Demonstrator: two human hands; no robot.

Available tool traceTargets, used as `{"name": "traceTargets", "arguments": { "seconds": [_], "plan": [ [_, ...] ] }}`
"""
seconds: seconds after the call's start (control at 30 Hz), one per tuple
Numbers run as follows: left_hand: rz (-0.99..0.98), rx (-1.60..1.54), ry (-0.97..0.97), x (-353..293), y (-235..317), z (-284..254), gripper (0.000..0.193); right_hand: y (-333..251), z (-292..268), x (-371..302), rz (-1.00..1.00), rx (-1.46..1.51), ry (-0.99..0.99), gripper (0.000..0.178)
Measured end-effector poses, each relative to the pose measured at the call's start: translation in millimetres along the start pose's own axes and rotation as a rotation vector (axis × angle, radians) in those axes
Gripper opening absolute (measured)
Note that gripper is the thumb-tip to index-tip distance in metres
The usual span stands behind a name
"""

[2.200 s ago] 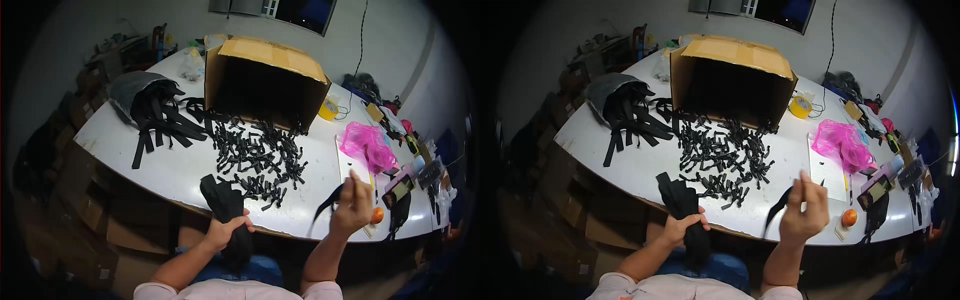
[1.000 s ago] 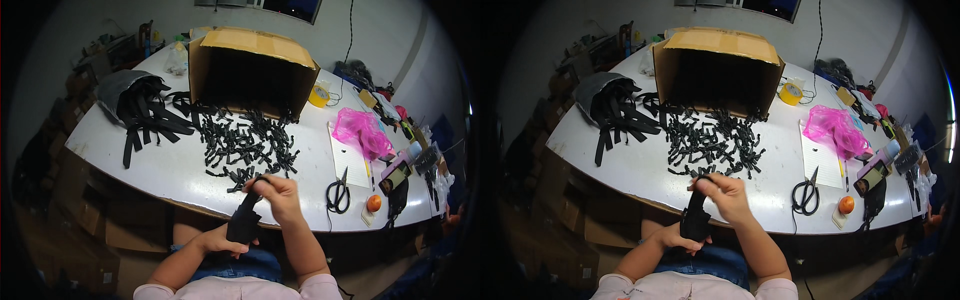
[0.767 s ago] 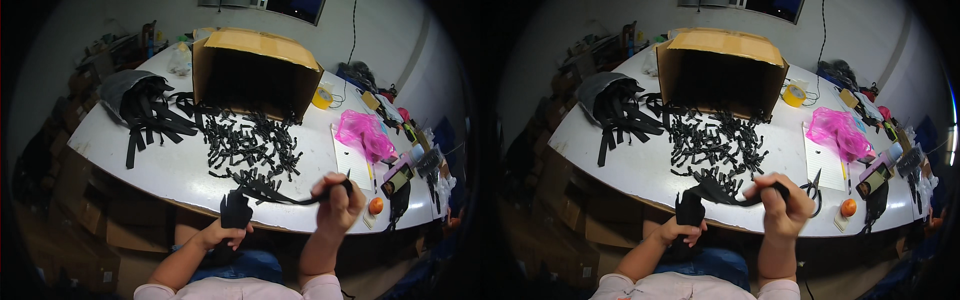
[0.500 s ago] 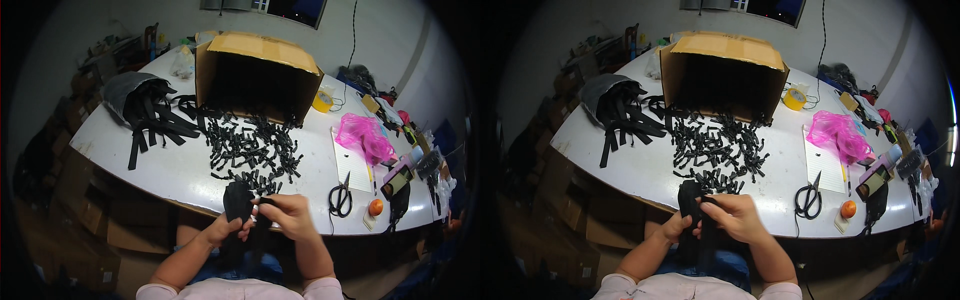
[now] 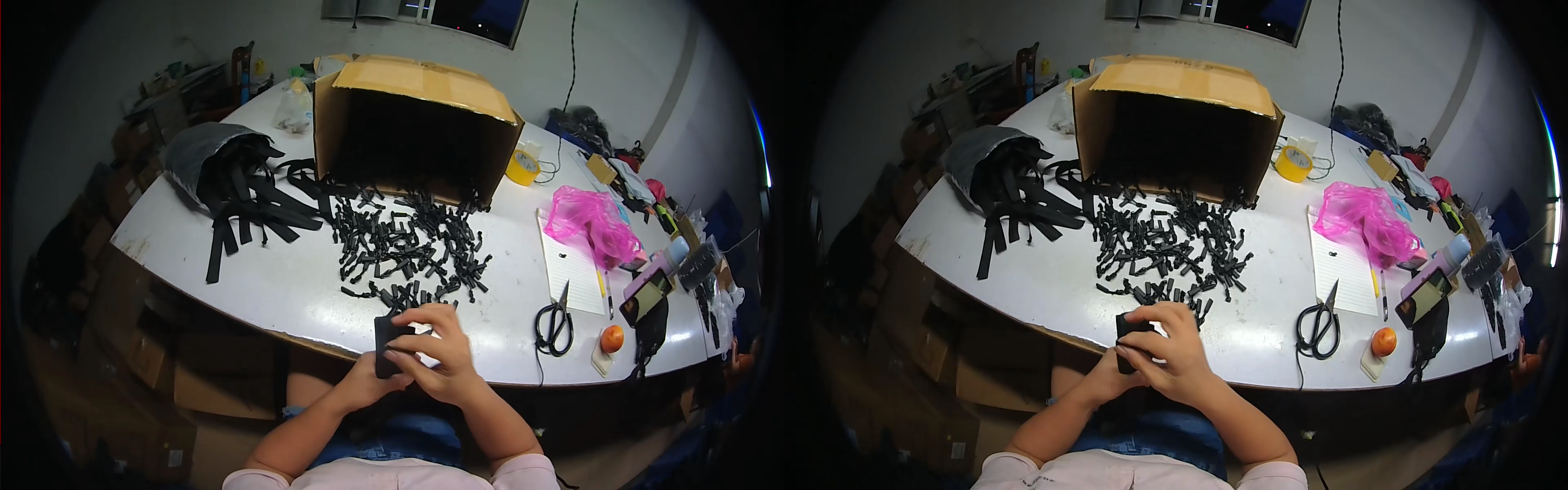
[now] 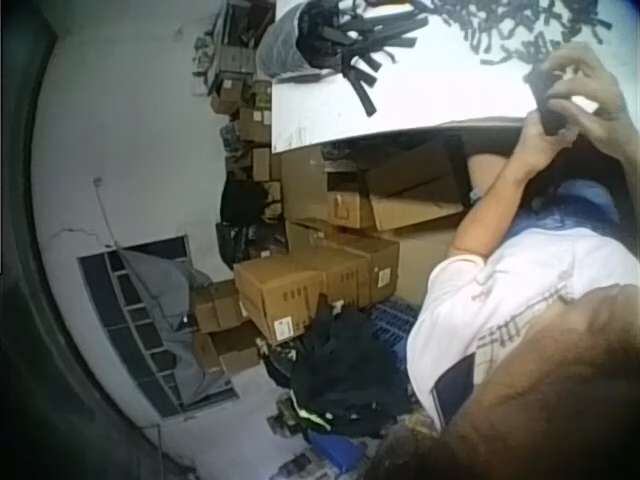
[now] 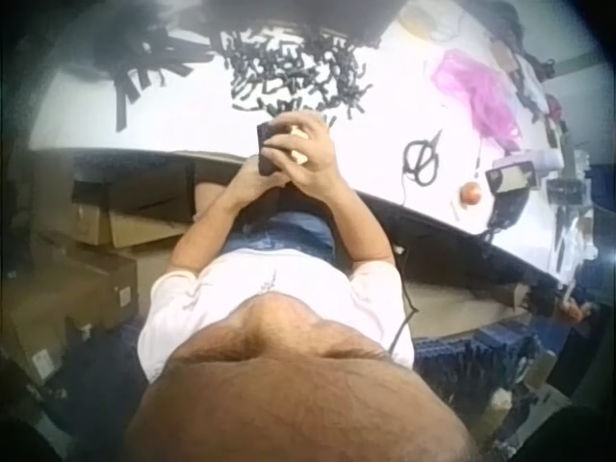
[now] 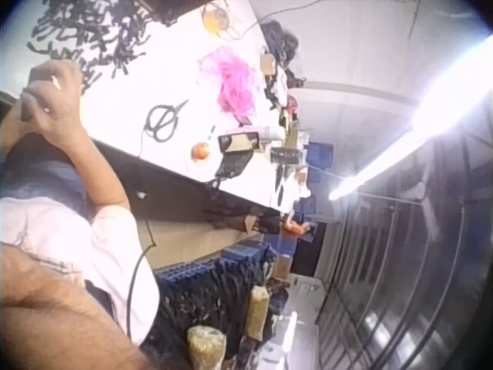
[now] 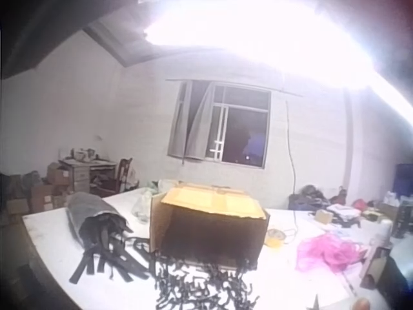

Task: Assembling small plastic clips onto fabric straps at a workbench.

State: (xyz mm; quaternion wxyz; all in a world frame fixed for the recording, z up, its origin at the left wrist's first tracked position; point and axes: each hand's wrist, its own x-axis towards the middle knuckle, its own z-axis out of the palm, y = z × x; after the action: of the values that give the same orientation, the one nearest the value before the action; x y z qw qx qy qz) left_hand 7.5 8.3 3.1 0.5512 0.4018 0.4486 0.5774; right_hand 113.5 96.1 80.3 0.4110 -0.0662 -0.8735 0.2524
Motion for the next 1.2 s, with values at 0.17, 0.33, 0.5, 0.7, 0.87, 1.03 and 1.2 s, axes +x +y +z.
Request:
{"name": "traceTargets", "arguments": {
  "seconds": [0.17, 0.33, 0.5, 0.7, 0.87, 1.03, 1.2],
  "plan": [
    [-0.048, 0.100, -0.001, -6.0, -4.9, -11.4, 0.031, -35.5, -37.5, -7.0, 0.012, 0.604, 0.346, 0.011],
    [-0.167, -0.148, -0.028, -4.3, 3.5, -3.6, 0.029, -34.6, -60.0, -11.1, 0.238, 0.962, 0.237, 0.009],
    [-0.190, -0.398, -0.044, -2.9, 4.8, -3.5, 0.034, -8.8, -3.7, -4.9, 0.444, 0.506, 0.032, 0.009],
    [-0.229, -0.804, -0.124, -5.3, -0.8, -4.2, 0.041, 26.2, 29.7, -13.3, 0.164, 0.040, 0.063, 0.009],
    [-0.348, -0.467, -0.117, -7.7, 2.7, 0.5, 0.018, 28.8, 25.7, -1.5, 0.217, 0.034, 0.081, 0.043],
    [-0.333, -0.433, -0.087, -11.6, 0.5, 7.0, 0.012, 37.9, 21.8, -15.0, 0.542, 0.651, -0.617, 0.040],
    [-0.269, -0.494, 0.051, -8.5, 7.0, 2.8, 0.016, 37.1, 32.5, -42.9, 0.711, 0.969, -0.120, 0.073]
  ]
}}
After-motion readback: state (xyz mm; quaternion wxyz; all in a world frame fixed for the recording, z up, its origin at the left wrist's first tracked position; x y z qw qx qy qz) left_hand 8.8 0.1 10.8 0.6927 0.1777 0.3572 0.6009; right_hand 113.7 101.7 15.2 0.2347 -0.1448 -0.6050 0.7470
